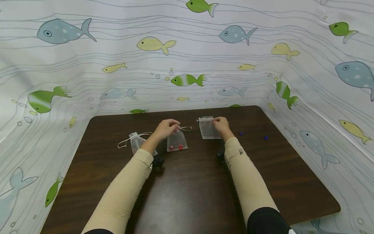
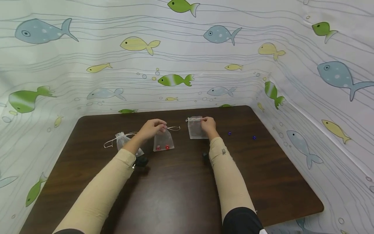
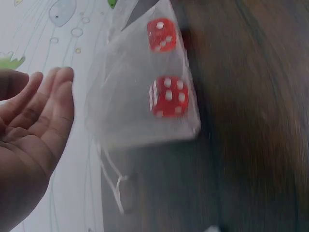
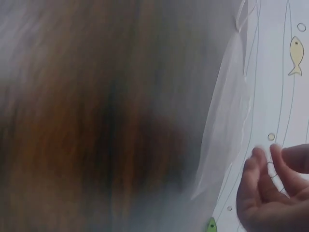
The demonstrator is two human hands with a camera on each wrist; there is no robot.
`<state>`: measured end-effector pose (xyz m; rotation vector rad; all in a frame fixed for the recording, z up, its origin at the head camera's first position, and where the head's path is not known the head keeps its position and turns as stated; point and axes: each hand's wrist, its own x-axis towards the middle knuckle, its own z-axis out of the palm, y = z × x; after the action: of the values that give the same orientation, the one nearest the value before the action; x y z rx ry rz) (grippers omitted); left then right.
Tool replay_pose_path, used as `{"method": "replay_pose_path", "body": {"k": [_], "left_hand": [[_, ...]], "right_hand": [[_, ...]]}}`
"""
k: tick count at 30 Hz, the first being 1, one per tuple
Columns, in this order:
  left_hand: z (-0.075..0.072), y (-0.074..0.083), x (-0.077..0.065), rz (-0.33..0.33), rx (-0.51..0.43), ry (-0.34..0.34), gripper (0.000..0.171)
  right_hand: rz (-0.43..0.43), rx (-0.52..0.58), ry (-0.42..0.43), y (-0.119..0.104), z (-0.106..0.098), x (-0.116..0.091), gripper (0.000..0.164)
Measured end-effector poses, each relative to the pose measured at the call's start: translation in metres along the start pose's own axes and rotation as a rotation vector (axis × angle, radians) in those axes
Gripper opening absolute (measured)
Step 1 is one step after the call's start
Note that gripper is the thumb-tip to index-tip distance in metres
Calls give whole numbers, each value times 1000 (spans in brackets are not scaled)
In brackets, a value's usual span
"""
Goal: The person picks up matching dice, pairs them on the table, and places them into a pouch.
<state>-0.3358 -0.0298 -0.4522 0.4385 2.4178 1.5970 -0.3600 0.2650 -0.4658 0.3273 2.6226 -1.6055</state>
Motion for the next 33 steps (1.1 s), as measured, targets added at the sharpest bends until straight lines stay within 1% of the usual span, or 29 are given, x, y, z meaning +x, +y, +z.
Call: {"method": "replay_pose_path", "body": {"k": [5, 7, 13, 15, 19, 21, 25, 29, 33], "left_hand": [[14, 3, 7, -37, 29, -55, 35], [21, 4, 10, -49, 38, -73, 36], [39, 13, 20, -90, 106, -66, 37], [45, 17, 23, -104, 128, -66, 37], [58, 23, 29, -130, 131, -76, 38], [65, 23, 33, -142, 114, -88, 39], [81, 19, 44, -177, 60, -124, 43], [87, 18, 47, -231, -19, -139, 46], [89, 16, 47, -275, -128, -140, 45]], "right_hand": [[68, -40, -22, 9, -9, 1, 35], [87, -65, -46, 12, -12, 2, 36], [146, -132, -133, 19, -15, 8, 39], [151, -136, -136, 21, -15, 9, 39], [138, -139, -137, 23, -15, 13, 39], [128, -161, -143, 23, -16, 15, 40], [132, -210, -150, 23, -16, 17, 41], [125, -240, -144, 20, -13, 16, 41], [124, -252, -150, 20, -11, 16, 41]]}}
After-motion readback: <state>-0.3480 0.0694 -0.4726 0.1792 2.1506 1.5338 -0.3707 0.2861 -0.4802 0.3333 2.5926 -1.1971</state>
